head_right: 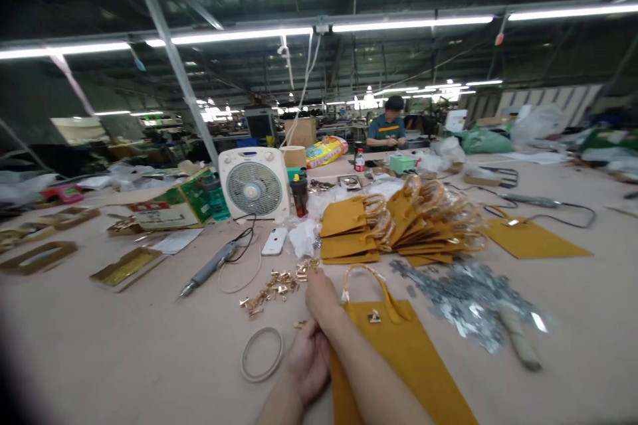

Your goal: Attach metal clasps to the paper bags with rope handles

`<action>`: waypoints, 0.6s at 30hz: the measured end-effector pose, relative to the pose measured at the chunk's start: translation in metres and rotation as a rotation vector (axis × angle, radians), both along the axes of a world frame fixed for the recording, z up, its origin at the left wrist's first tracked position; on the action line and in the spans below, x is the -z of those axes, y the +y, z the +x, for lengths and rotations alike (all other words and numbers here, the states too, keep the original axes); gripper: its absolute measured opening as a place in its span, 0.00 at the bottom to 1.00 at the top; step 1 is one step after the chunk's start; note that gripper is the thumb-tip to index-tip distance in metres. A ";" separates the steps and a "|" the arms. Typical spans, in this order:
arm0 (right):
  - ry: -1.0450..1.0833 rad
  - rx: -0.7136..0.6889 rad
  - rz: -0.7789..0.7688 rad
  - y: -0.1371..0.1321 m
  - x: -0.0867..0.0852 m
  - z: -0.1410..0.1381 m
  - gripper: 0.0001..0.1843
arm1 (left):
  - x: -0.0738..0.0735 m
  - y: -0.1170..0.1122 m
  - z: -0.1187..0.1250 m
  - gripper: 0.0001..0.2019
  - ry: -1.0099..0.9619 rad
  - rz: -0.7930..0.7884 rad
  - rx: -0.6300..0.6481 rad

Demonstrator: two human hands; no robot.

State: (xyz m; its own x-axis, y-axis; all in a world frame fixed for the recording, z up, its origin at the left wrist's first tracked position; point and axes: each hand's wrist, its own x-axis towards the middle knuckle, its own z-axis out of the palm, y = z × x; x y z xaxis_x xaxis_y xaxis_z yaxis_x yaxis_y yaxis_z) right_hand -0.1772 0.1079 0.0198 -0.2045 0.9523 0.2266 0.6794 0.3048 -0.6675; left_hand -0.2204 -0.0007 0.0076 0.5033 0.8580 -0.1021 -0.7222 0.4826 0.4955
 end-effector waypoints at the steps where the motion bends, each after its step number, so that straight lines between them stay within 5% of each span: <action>1: 0.035 0.011 -0.011 0.000 -0.001 0.006 0.16 | -0.001 -0.001 0.001 0.21 0.032 -0.010 0.010; 7: 0.348 0.039 0.030 -0.010 -0.011 0.065 0.14 | -0.007 0.001 0.006 0.19 0.195 0.008 -0.002; 13: 0.675 0.010 0.122 -0.070 -0.017 0.137 0.15 | -0.010 -0.006 0.009 0.17 0.112 -0.059 -0.070; 18: 0.424 -0.156 0.234 -0.114 0.009 0.178 0.11 | -0.008 -0.019 0.031 0.17 -0.001 -0.163 -0.160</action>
